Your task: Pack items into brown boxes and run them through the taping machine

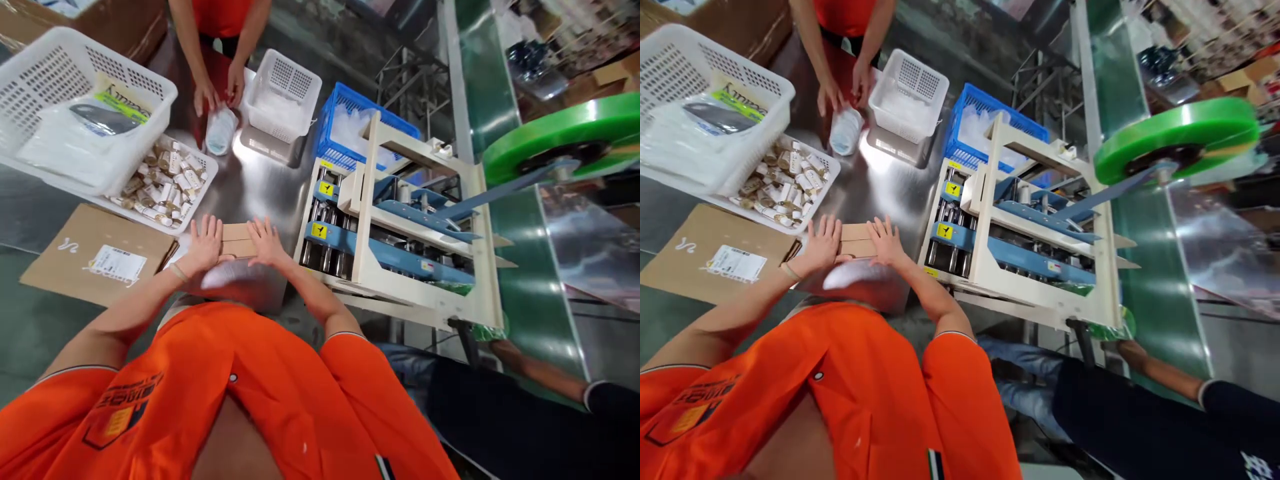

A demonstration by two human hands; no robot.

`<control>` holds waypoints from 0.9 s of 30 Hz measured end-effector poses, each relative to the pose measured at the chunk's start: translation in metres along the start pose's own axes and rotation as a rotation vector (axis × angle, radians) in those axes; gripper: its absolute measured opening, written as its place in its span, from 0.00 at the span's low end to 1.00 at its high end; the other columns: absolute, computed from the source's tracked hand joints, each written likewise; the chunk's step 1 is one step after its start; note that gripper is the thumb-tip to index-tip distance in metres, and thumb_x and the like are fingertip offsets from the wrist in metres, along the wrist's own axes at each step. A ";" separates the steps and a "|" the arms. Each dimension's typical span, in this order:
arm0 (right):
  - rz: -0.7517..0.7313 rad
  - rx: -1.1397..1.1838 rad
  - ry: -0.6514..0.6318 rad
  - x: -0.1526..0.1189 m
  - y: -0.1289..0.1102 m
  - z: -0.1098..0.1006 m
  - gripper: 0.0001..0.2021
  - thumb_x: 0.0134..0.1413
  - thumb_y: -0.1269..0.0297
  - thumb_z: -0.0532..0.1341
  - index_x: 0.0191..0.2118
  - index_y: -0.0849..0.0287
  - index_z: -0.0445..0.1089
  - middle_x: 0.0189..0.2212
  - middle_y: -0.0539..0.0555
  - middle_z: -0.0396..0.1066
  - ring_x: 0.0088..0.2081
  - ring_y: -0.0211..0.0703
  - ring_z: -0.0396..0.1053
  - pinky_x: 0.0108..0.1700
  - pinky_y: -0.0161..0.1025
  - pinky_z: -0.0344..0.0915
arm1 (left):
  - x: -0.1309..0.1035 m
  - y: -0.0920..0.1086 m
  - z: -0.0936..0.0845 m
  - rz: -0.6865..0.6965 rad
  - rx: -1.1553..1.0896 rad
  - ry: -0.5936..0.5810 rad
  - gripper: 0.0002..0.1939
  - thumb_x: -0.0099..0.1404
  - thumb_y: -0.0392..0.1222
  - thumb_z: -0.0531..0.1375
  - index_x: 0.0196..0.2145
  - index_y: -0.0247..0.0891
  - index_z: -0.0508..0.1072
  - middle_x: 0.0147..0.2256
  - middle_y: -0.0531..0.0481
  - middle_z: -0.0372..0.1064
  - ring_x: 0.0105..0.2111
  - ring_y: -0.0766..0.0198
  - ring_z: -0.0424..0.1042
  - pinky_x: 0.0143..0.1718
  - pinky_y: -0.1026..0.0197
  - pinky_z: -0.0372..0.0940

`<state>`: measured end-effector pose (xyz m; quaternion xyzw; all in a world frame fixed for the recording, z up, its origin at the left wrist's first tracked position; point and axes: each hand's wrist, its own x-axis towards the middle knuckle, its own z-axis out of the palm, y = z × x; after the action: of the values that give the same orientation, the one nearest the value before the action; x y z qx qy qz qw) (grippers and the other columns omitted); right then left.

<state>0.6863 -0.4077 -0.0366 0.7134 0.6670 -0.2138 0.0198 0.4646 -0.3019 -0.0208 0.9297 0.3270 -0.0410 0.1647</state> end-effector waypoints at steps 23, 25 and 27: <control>0.709 0.231 0.480 -0.040 0.080 0.176 0.23 0.72 0.54 0.64 0.64 0.61 0.74 0.63 0.73 0.70 0.65 0.67 0.65 0.66 0.65 0.63 | 0.335 0.257 0.020 0.552 -0.191 -0.060 0.66 0.56 0.51 0.80 0.77 0.13 0.54 0.77 0.08 0.44 0.80 0.21 0.41 0.78 0.28 0.43; 0.705 0.227 0.491 -0.042 0.085 0.176 0.22 0.72 0.54 0.63 0.62 0.62 0.75 0.62 0.74 0.69 0.65 0.68 0.65 0.65 0.65 0.63 | 0.322 0.265 0.031 0.605 -0.393 0.086 0.64 0.60 0.50 0.78 0.78 0.13 0.51 0.77 0.08 0.40 0.81 0.22 0.36 0.78 0.28 0.45; 0.717 0.221 0.483 -0.043 0.089 0.174 0.21 0.71 0.53 0.63 0.59 0.63 0.76 0.62 0.77 0.69 0.66 0.72 0.64 0.64 0.68 0.64 | 0.282 0.240 0.042 0.637 -0.555 0.287 0.55 0.66 0.46 0.74 0.78 0.20 0.54 0.77 0.14 0.46 0.81 0.27 0.37 0.78 0.26 0.47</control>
<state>0.7223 -0.5127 -0.2036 0.9268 0.3362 -0.0907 -0.1404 0.8359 -0.3242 -0.0452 0.9008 0.0423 0.2308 0.3654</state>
